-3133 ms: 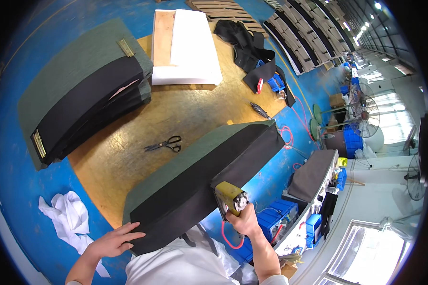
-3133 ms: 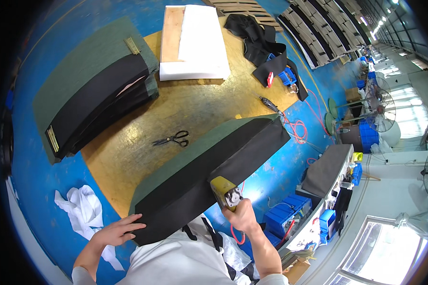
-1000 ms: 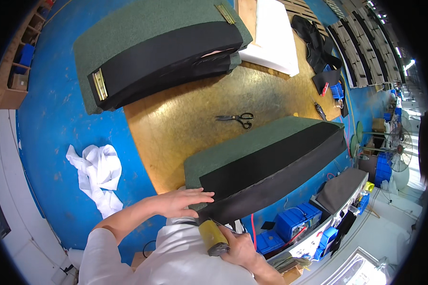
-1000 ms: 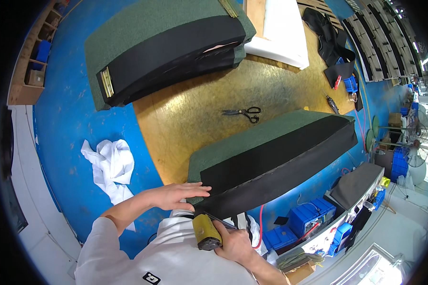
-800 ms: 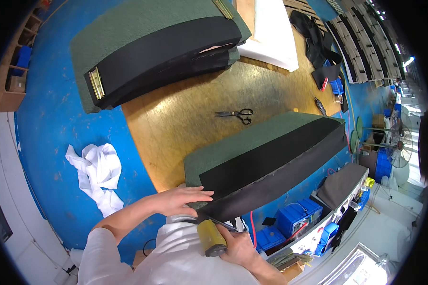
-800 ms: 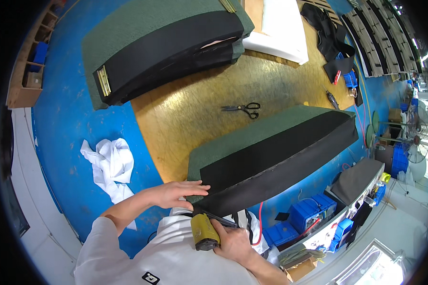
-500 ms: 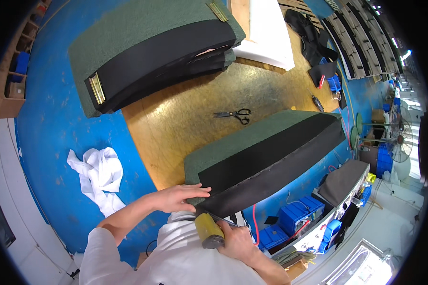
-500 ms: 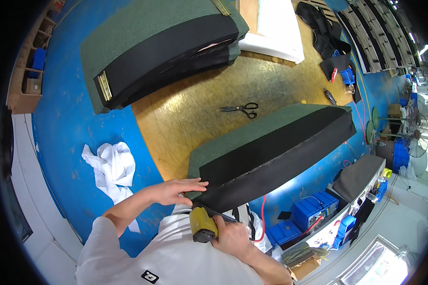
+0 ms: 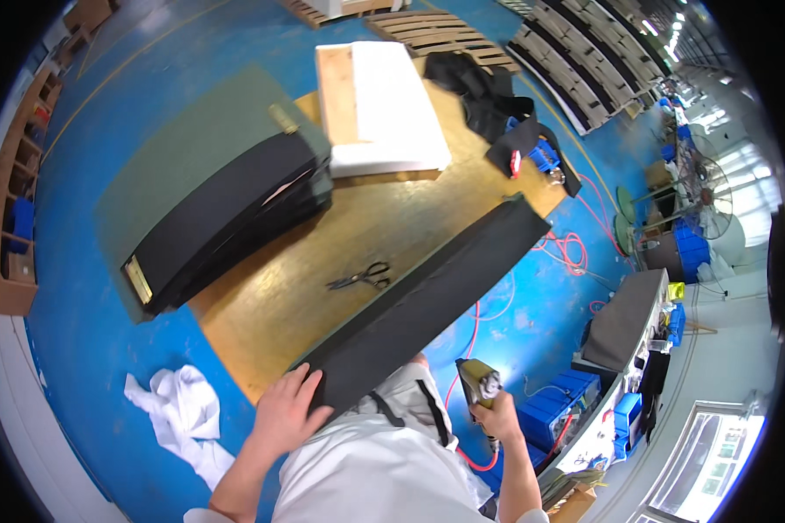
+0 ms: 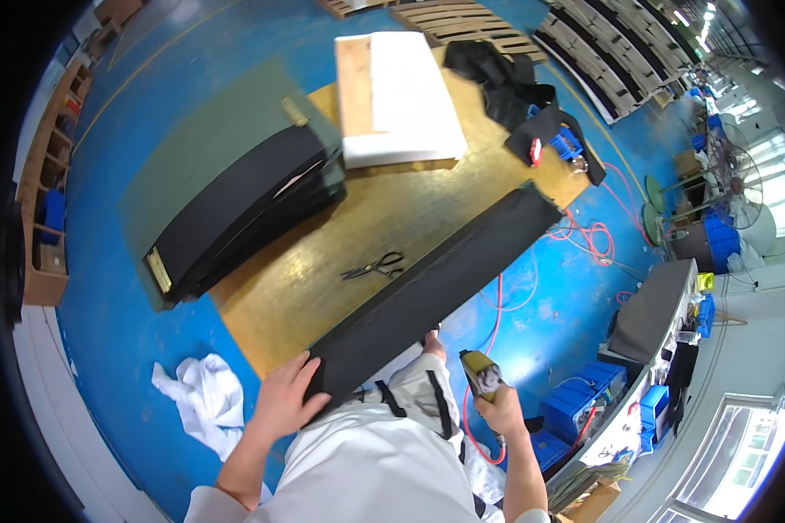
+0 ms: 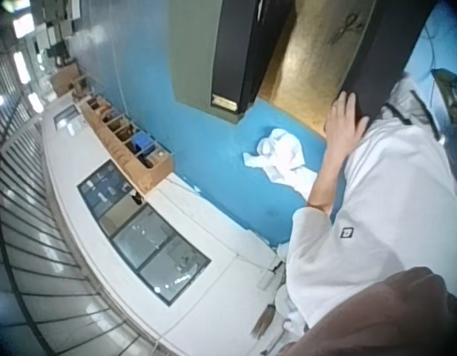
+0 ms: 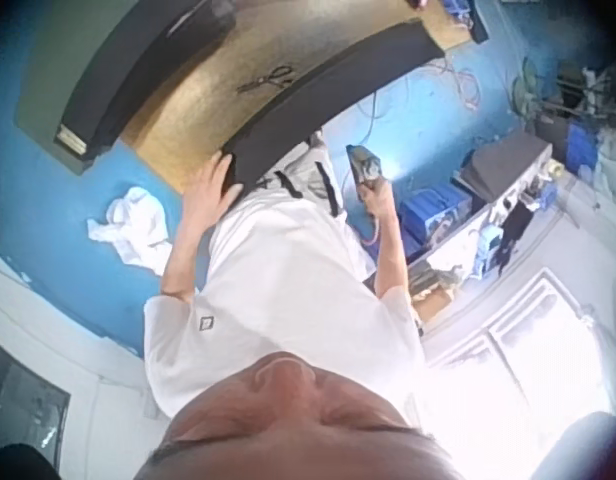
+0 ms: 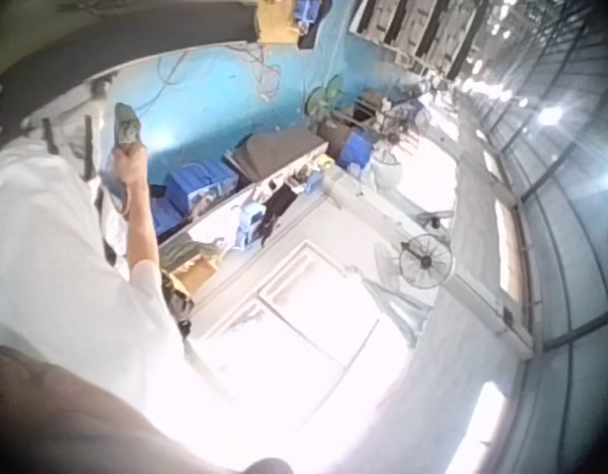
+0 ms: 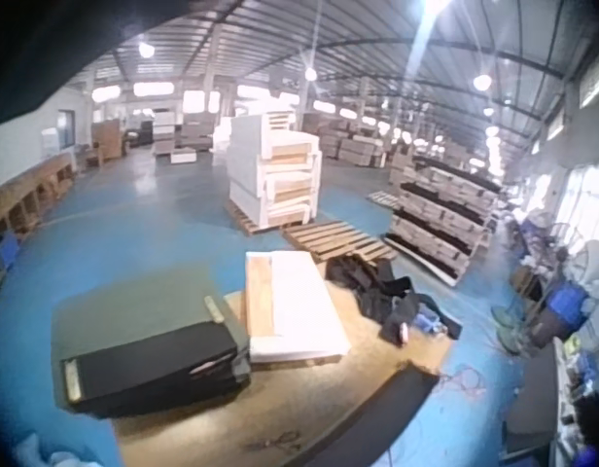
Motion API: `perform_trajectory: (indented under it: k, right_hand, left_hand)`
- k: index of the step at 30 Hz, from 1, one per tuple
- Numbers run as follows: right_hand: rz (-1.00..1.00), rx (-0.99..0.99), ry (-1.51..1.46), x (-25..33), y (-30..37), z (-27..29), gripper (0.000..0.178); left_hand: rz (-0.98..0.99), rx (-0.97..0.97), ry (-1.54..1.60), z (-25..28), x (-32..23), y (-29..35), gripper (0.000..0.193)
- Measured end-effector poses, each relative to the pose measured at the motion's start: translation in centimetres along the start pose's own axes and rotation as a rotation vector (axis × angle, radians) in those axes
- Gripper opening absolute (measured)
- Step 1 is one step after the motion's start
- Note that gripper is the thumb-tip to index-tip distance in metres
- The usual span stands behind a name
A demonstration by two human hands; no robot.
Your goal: The person assembles a cushioned furniture component by wrapping a black fabric strip around a green foam block. They use a staple gun to secure the fabric and a drill to attach metal brackets to the sides of the block. The finished unit is then placed on a stack of similar components.
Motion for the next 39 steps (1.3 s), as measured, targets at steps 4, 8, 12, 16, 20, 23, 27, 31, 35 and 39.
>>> perform_trajectory:
  k: [4, 8, 12, 16, 20, 23, 27, 31, 35, 39]
  right_hand:
    - [-0.028, 0.060, -0.325, -6.5, -10.9, 0.9, 0.022]
    - [-0.085, 0.208, -0.405, -8.1, -18.4, 2.8, 0.014]
    - [0.026, 0.217, 0.044, -10.2, -26.8, 4.2, 0.019]
    - [0.051, 0.362, 0.267, -10.3, -33.8, 5.0, 0.040]
    - [0.092, 0.433, 0.307, -5.0, -37.2, 5.7, 0.032]
    - [0.160, 0.552, 0.414, -1.4, -40.0, 4.5, 0.033]
    - [0.353, 0.400, 0.759, 1.9, -44.7, 3.0, 0.052]
    - [0.455, 0.257, 0.861, 5.4, -49.1, 3.5, 0.079]
    - [0.505, 0.194, 0.899, 9.7, -51.4, 3.2, 0.070]
    - [0.841, 0.547, 1.131, 16.8, -41.5, -4.9, 0.047]
  left_hand:
    - [0.117, 0.058, -0.437, -5.4, -5.5, -10.0, 0.101]
    - [0.292, 0.033, -0.325, -7.2, -6.2, -9.2, 0.105]
    - [0.407, -0.020, -0.382, -9.2, -10.6, -1.5, 0.092]
    - [0.688, 0.037, -0.459, -12.6, -14.3, 9.9, 0.095]
    - [1.024, 0.034, -0.410, -16.7, -17.2, 19.0, 0.109]
    - [1.257, -0.068, -0.346, -20.7, -19.2, 22.7, 0.113]
    - [1.578, -0.207, -0.090, -24.8, -23.2, 19.6, 0.123]
    - [1.694, -0.521, 0.110, -22.2, -25.5, 11.6, 0.121]
    - [1.682, -0.792, 0.027, -21.4, -25.3, 6.6, 0.111]
    - [1.774, -0.659, -0.084, -21.3, -25.3, 3.0, 0.114]
Point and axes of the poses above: each hand's wrist, its own y-axis away from the middle knuckle, its own z-axis out of the back of the hand, x = y × z, the point moved 2 cm from there along -y, towards the middle knuckle, and after that the axes turned 4 degrees about -z, right-handed, at the moved point
